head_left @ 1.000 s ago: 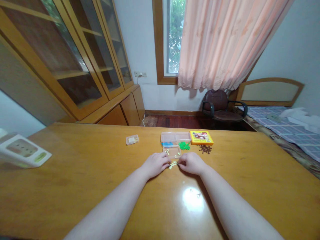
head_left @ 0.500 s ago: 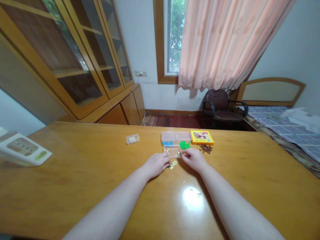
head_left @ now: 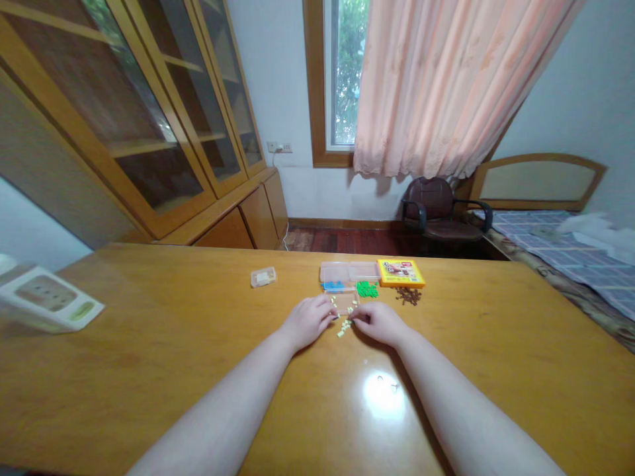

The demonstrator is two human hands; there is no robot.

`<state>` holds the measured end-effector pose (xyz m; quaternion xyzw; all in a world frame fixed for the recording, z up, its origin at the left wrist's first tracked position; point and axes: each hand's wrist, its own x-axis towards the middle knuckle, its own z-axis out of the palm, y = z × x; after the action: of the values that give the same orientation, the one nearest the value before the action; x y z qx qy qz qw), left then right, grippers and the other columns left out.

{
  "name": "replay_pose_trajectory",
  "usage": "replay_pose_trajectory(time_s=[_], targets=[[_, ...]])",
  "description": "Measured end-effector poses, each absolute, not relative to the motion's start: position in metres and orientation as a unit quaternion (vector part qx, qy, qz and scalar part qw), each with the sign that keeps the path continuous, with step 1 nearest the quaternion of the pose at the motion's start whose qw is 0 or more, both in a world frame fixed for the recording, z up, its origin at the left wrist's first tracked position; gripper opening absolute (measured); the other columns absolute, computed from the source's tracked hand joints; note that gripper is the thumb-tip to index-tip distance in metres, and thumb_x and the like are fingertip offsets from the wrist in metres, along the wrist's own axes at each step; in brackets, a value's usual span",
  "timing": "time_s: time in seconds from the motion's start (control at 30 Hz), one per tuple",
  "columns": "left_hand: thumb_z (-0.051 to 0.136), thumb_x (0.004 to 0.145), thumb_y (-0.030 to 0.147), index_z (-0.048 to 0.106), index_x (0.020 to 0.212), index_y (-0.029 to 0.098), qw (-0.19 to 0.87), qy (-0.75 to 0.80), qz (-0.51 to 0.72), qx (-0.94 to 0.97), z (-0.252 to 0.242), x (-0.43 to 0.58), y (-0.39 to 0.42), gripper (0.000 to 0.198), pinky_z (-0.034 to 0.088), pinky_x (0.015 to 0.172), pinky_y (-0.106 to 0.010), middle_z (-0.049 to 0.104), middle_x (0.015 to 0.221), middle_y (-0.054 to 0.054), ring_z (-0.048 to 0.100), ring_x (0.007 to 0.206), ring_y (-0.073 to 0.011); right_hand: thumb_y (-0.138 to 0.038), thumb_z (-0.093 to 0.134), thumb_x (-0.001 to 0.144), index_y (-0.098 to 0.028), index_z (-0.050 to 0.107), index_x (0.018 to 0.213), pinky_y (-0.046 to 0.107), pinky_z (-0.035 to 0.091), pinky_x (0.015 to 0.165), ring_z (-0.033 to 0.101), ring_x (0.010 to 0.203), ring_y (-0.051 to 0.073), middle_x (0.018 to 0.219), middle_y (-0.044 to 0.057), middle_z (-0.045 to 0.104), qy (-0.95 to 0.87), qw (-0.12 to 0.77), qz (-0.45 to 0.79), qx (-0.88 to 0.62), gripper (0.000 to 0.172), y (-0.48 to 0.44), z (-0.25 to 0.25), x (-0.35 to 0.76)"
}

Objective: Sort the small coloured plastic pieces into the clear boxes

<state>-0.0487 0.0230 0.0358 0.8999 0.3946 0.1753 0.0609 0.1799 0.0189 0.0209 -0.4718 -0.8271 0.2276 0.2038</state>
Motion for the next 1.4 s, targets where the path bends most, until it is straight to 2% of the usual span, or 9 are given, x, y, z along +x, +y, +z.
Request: replay_pose_trajectory(time_s=[0.1, 0.23, 0.37, 0.43, 0.6, 0.83, 1.07, 1.3, 1.4], targets=[[0.047, 0.089, 0.024, 0.06, 0.096, 0.021, 0.049, 0.432, 0.21, 0.876, 0.033, -0.051, 0.026, 0.016, 0.045, 0.079, -0.029, 0.059, 0.096, -0.004, 0.057, 0.088, -0.0167, -0.024, 0.052, 0.079, -0.024, 0.07, 0.097, 0.025, 0.044, 0.068, 0.064, 0.077, 0.016, 0.088, 0.003, 0.072, -0.836, 0.186, 0.234, -0.461, 0.026, 0.019, 0.018, 0.18], [0.053, 0.085, 0.022, 0.054, 0.113, 0.021, 0.055, 0.457, 0.21, 0.863, 0.032, -0.051, 0.027, 0.028, 0.046, 0.081, -0.03, 0.057, 0.106, -0.006, 0.057, 0.093, -0.0179, -0.027, 0.053, 0.08, -0.026, 0.071, 0.099, 0.026, 0.045, 0.072, 0.065, 0.081, 0.018, 0.091, 0.003, 0.073, -0.846, 0.165, 0.211, -0.46, 0.026, 0.02, 0.018, 0.18], [0.052, 0.086, 0.025, 0.061, 0.092, 0.021, 0.065, 0.408, 0.159, 0.897, 0.038, -0.047, 0.02, 0.012, 0.045, 0.078, -0.028, 0.06, 0.096, -0.003, 0.058, 0.086, -0.0164, -0.029, 0.053, 0.081, -0.026, 0.072, 0.09, 0.025, 0.044, 0.068, 0.065, 0.077, 0.017, 0.086, 0.002, 0.073, -0.849, 0.159, 0.193, -0.466, 0.021, 0.019, 0.022, 0.179], [0.052, 0.086, 0.028, 0.061, 0.086, 0.021, 0.069, 0.374, 0.131, 0.916, 0.041, -0.043, 0.015, 0.012, 0.045, 0.075, -0.027, 0.06, 0.09, -0.002, 0.058, 0.083, -0.0157, -0.029, 0.054, 0.081, -0.025, 0.072, 0.085, 0.025, 0.043, 0.066, 0.064, 0.074, 0.016, 0.082, 0.002, 0.073, -0.849, 0.157, 0.184, -0.471, 0.019, 0.018, 0.024, 0.178], [0.06, 0.08, 0.037, 0.061, 0.087, 0.021, 0.078, 0.354, 0.086, 0.928, 0.042, -0.038, 0.01, 0.018, 0.044, 0.071, -0.025, 0.06, 0.088, -0.002, 0.058, 0.081, -0.016, -0.027, 0.055, 0.08, -0.023, 0.072, 0.082, 0.024, 0.042, 0.066, 0.064, 0.074, 0.016, 0.08, 0.003, 0.072, -0.853, 0.168, 0.168, -0.464, 0.017, 0.017, 0.024, 0.177], [0.056, 0.083, 0.029, 0.06, 0.086, 0.021, 0.087, 0.358, 0.081, 0.926, 0.039, -0.039, 0.013, 0.009, 0.043, 0.07, -0.024, 0.061, 0.088, -0.001, 0.058, 0.08, -0.0153, -0.025, 0.056, 0.079, -0.021, 0.07, 0.077, 0.023, 0.04, 0.062, 0.06, 0.067, 0.014, 0.072, 0.003, 0.07, -0.844, 0.195, 0.173, -0.468, 0.015, 0.017, 0.023, 0.177], [0.056, 0.084, 0.027, 0.061, 0.087, 0.021, 0.089, 0.35, 0.076, 0.929, 0.039, -0.04, 0.015, 0.008, 0.043, 0.07, -0.024, 0.061, 0.088, 0.0, 0.058, 0.081, -0.0151, -0.033, 0.053, 0.082, -0.019, 0.069, 0.085, 0.023, 0.039, 0.058, 0.055, 0.059, 0.014, 0.066, 0.003, 0.066, -0.761, 0.311, 0.151, -0.549, 0.022, 0.023, 0.017, 0.18], [0.05, 0.088, 0.028, 0.06, 0.085, 0.02, 0.078, 0.347, 0.125, 0.926, 0.041, -0.042, 0.015, 0.013, 0.044, 0.071, -0.024, 0.061, 0.088, -0.002, 0.058, 0.079, -0.0144, -0.032, 0.05, 0.083, -0.021, 0.067, 0.099, 0.023, 0.036, 0.054, 0.052, 0.054, 0.013, 0.061, 0.0, 0.062, -0.746, 0.28, 0.191, -0.574, 0.026, 0.025, 0.017, 0.182], [0.049, 0.089, 0.028, 0.06, 0.088, 0.019, 0.066, 0.369, 0.16, 0.913, 0.04, -0.043, 0.018, 0.014, 0.044, 0.074, -0.026, 0.061, 0.09, -0.003, 0.058, 0.082, -0.0153, -0.031, 0.051, 0.082, -0.019, 0.069, 0.086, 0.022, 0.036, 0.055, 0.051, 0.056, 0.012, 0.061, 0.0, 0.062, -0.776, 0.282, 0.198, -0.528, 0.022, 0.021, 0.019, 0.18]])
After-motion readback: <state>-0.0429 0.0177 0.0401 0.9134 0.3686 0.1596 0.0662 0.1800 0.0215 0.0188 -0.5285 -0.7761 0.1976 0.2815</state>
